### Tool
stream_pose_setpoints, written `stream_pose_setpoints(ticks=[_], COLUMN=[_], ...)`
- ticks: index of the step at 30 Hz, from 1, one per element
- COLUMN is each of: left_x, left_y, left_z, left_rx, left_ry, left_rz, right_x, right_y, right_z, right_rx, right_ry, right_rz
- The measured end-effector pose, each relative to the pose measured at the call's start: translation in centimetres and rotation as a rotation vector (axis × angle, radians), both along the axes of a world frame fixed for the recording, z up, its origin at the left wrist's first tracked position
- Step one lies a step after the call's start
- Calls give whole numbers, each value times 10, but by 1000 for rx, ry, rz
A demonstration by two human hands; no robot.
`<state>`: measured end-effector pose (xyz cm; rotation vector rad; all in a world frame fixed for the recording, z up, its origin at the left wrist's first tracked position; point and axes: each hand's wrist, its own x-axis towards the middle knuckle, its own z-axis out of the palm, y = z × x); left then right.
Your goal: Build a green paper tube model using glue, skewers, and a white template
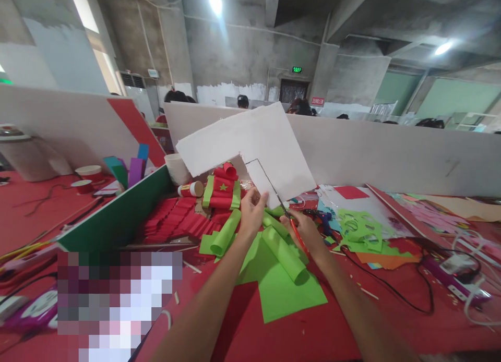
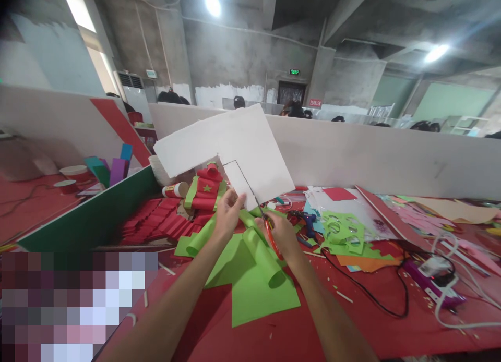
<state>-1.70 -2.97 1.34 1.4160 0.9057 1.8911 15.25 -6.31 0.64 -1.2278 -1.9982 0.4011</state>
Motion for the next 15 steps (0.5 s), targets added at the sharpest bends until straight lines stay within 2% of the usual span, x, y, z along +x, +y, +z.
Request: stream_pose_setpoints(ticks=[7, 15], left_x=[2, 3], left_y=[-1, -7], left_z=[2, 9], left_rx=[-15, -30], left_ry=[-50, -91], left_rz=[-21, -71], right_x=[-1, 0], right_y=[-3, 1], right_z=[1, -1], right_rx=[9, 0], right_ry=[-1, 20], right_rz=[-16, 39])
